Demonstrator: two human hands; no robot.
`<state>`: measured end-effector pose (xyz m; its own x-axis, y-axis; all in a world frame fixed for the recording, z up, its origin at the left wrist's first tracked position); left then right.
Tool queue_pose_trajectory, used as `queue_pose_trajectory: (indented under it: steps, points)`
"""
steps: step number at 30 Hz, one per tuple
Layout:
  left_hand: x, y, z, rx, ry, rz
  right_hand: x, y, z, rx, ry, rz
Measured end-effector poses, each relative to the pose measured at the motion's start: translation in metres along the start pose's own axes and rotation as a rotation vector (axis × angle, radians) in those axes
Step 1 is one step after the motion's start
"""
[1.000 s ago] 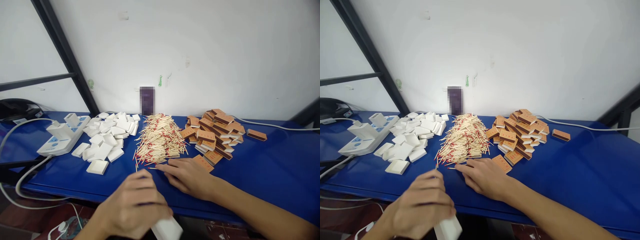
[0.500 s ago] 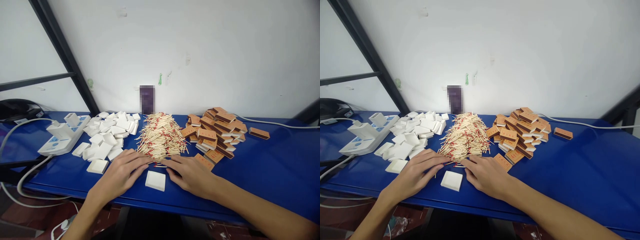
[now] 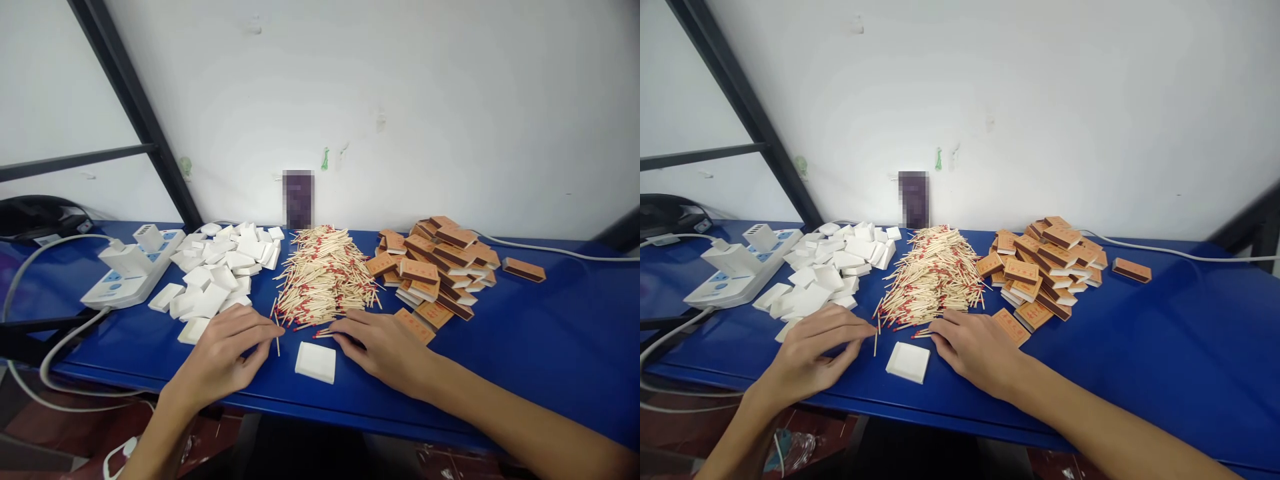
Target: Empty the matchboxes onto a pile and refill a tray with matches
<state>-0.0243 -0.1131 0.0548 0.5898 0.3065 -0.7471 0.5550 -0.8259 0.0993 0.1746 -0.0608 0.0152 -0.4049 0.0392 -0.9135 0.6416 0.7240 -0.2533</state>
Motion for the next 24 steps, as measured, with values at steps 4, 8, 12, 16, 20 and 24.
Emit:
queue_pose_trajectory:
  steps: [4, 8, 12, 16, 20, 24]
  points:
    - [0.007, -0.006, 0.004, -0.166, -0.209, -0.069, 0.0, 0.001, 0.0, 0.01, 0.006, 0.012]
    - [0.012, -0.01, 0.007, -0.315, -0.343, -0.058, 0.001, 0.0, -0.002, 0.015, -0.014, 0.018]
    - [0.019, -0.009, 0.004, -0.374, -0.34, -0.044, 0.002, -0.002, -0.007, 0.037, -0.039, 0.001]
    - [0.028, -0.008, 0.002, -0.407, -0.324, -0.084, 0.003, -0.005, -0.014, 0.072, -0.08, 0.014]
    - [0.033, -0.006, 0.0, -0.416, -0.31, -0.161, 0.003, -0.005, -0.018, 0.087, -0.087, 0.023]
    - [0.035, -0.004, -0.003, -0.388, -0.254, -0.201, 0.005, -0.003, -0.016, 0.082, -0.064, -0.011]
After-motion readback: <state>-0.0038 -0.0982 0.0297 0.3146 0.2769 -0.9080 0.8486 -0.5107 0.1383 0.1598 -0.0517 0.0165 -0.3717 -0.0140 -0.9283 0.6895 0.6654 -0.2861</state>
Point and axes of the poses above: each hand's wrist, its own z-axis away from the middle knuckle, its own x-axis out of the palm, y = z × x, the point moved 6 cm from there along -z, towards the middle knuckle, and after that the axes turned 6 degrees about x, right-handed, at the moved point
